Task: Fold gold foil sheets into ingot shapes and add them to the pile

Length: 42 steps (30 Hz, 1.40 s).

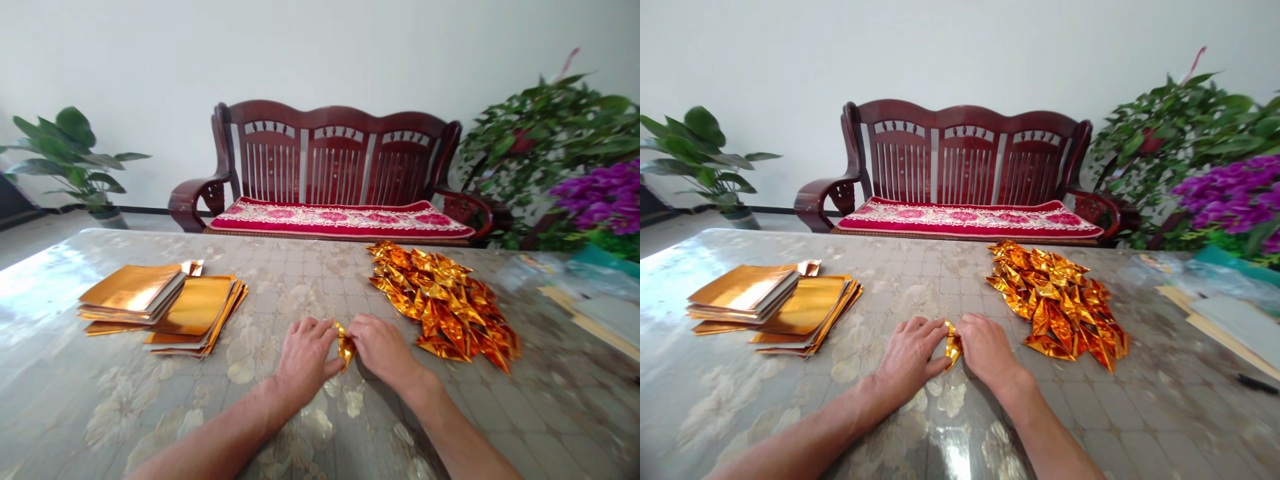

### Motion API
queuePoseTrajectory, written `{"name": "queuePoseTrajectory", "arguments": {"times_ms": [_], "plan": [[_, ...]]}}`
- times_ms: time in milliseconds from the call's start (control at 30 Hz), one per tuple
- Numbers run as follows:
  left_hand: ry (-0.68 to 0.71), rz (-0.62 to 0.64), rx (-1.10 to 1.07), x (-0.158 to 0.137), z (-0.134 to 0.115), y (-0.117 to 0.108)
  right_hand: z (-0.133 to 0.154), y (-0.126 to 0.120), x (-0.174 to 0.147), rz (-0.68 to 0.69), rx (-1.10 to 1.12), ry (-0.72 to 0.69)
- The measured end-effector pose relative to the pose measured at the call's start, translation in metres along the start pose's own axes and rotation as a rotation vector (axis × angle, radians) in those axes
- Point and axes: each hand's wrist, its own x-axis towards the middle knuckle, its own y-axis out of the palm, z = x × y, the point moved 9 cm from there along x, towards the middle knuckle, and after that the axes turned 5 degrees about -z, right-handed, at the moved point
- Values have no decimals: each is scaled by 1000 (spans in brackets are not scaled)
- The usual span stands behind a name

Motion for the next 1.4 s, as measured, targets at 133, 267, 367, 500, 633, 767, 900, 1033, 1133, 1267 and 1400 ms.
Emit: {"name": "queuePoseTrajectory", "arguments": {"times_ms": [133, 267, 367, 500, 633, 767, 900, 1033, 1133, 1267, 1400], "plan": [[-7, -5, 10, 0, 1, 0, -4, 2, 1, -11, 93, -10], [-7, -3, 8, 0, 1, 1, -10, 6, 3, -26, 134, -22], [-9, -2, 4, 0, 2, 1, -13, 5, 4, -49, 134, -20], [-9, -8, 4, 0, 2, 0, -16, 4, 4, -55, 143, -5], [-11, -6, 3, 0, 2, 1, -17, 5, 4, -18, 157, 3], [-12, -14, 0, 0, 2, 0, -14, 4, 2, -16, 187, -39], [-12, -15, 4, 0, 2, 1, -11, 2, 2, -45, 237, -94], [-9, -22, 6, -1, 3, 1, -9, 5, 4, -51, 312, -135], [-4, -29, 3, -1, 3, 1, -14, 7, 6, -64, 326, -86], [-7, -32, 0, -1, 3, 0, -23, 7, 7, -93, 283, 32], [-10, -29, 1, -1, 3, 0, -24, 7, 6, -49, 170, 115]]}}
